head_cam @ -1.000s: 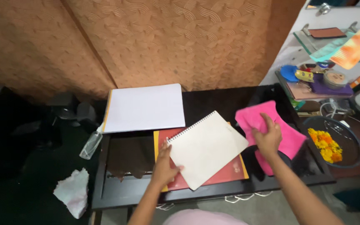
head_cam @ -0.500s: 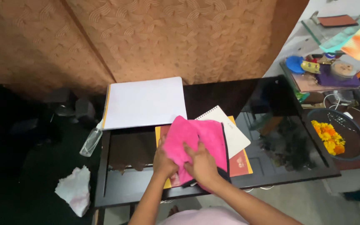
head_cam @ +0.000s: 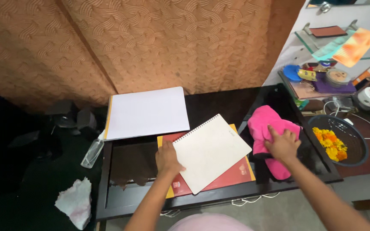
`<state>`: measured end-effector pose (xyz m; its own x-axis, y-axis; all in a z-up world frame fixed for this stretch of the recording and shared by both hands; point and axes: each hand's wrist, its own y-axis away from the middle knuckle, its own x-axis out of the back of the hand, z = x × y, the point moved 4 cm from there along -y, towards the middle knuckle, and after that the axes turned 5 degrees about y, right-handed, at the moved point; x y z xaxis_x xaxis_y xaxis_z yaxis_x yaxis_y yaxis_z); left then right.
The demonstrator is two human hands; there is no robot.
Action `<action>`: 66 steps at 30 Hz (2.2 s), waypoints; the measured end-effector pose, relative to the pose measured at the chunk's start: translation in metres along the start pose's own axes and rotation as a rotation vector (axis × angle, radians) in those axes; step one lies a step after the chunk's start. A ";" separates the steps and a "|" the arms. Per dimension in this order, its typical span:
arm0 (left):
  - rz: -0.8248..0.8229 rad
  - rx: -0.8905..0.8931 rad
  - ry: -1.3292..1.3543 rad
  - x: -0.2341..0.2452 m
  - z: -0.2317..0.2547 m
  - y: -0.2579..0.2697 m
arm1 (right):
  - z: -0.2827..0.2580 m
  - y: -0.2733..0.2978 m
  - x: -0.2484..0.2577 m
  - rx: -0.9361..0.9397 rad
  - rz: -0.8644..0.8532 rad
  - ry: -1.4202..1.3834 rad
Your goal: The person wipes a dark wooden desk and drawers with a pink cloth, then wipes several notebooks and books with a white cloth. They move a pen holder and stack the cleaned items on the desk.
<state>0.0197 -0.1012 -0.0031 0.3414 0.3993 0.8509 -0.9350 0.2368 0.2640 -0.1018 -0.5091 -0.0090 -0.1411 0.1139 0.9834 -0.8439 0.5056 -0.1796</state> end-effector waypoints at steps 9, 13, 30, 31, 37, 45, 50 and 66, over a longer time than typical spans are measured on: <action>-0.214 0.015 -0.093 0.014 0.007 -0.033 | -0.144 0.096 -0.016 0.426 0.057 -0.337; -0.145 -0.397 0.595 0.014 0.010 -0.037 | -0.155 0.090 0.024 0.394 0.058 -0.426; 0.568 -0.661 0.071 0.267 -0.014 -0.025 | -0.280 -0.078 0.217 0.704 0.360 -0.566; 0.616 -0.665 0.046 0.270 -0.028 -0.041 | -0.296 -0.081 0.216 0.718 0.402 -0.568; 0.579 -0.682 -0.448 0.166 -0.130 -0.123 | -0.361 -0.053 0.061 0.646 0.139 -0.246; 0.134 -0.371 -0.305 0.109 -0.189 -0.111 | -0.380 -0.013 -0.013 0.632 -0.177 -0.111; 0.130 -0.414 -0.262 0.120 -0.196 -0.119 | -0.389 -0.018 -0.015 0.653 -0.092 -0.323; 0.422 -0.881 -0.998 0.128 -0.178 -0.165 | -0.370 -0.116 0.009 0.863 0.064 -0.072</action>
<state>0.2345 0.0685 -0.0188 -0.5072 -0.1242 0.8528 -0.4542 0.8795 -0.1420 0.1869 -0.2504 0.0113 -0.2094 0.0507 0.9765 -0.9268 -0.3288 -0.1817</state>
